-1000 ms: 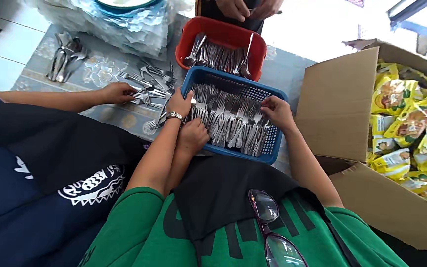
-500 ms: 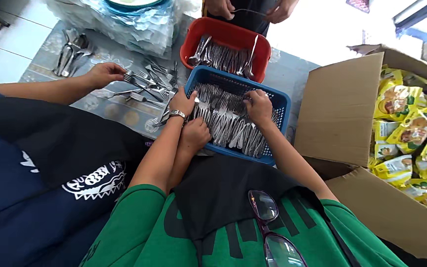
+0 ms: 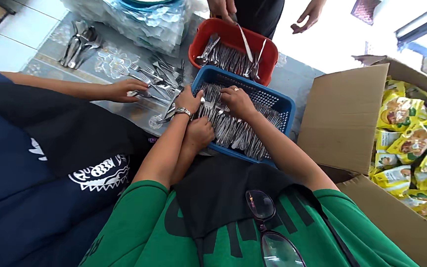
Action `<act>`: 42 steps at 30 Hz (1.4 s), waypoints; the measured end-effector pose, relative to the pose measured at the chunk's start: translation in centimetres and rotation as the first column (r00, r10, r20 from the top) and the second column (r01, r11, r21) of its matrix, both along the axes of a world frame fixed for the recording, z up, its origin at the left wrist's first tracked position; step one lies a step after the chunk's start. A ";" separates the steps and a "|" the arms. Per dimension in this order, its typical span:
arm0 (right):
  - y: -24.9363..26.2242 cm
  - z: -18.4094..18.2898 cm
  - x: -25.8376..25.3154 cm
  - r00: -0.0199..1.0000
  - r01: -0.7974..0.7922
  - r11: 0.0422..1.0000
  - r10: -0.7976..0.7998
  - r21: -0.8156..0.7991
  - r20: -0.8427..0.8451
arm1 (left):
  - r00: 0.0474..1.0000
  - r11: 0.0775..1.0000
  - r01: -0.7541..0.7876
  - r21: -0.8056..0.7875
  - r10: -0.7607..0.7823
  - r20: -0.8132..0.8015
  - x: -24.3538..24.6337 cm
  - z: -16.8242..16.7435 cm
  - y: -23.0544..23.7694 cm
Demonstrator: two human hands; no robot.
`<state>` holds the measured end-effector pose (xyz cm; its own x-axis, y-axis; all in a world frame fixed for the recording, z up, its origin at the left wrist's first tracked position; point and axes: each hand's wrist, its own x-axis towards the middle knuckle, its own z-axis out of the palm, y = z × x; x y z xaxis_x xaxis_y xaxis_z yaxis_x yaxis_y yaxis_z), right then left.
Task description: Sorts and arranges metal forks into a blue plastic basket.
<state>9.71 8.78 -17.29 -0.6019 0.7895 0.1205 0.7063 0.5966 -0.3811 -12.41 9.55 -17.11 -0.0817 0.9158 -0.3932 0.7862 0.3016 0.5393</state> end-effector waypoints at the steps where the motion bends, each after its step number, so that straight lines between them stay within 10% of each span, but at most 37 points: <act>1: -0.2 0.6 0.6 0.997 0.005 0.999 -0.009 -0.054 -0.079 | 1.000 1.000 0.000 0.003 0.000 0.005 0.0 0.0 0.0; 8: -2.3 4.6 6.7 0.781 0.273 0.876 -0.443 -0.397 -0.440 | 1.000 1.000 0.004 0.014 -0.004 0.017 0.0 -0.2 -0.1; 30: -5.1 2.1 8.2 0.711 0.692 0.691 -0.703 -0.208 0.034 | 0.999 0.997 0.023 0.068 -0.021 -0.043 0.3 0.0 -1.0; 34: -6.6 2.5 6.9 0.771 0.618 0.735 -0.636 -0.279 0.036 | 0.981 0.976 0.186 -0.114 -0.190 -0.028 4.8 14.6 -9.5; 36: -6.5 2.3 5.6 0.820 0.556 0.785 -0.571 -0.271 0.029 | 0.986 0.986 0.167 -0.012 -0.167 -0.001 5.7 16.3 -11.5; 40: -5.0 0.6 3.3 0.925 0.379 0.924 -0.380 -0.052 0.007 | 0.984 0.976 0.173 -0.132 -0.176 -0.013 4.7 14.4 -8.9; 42: -3.5 -0.5 3.0 0.964 0.256 0.967 -0.256 0.016 0.072 | 0.996 0.990 0.071 0.120 -0.064 -0.058 2.3 5.1 -5.0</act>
<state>12.66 5.27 -17.79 -0.3873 0.9176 0.0896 0.8614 0.3948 -0.3195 -10.09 4.50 -12.00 -0.0360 0.9608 -0.2748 0.8316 0.1813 0.5250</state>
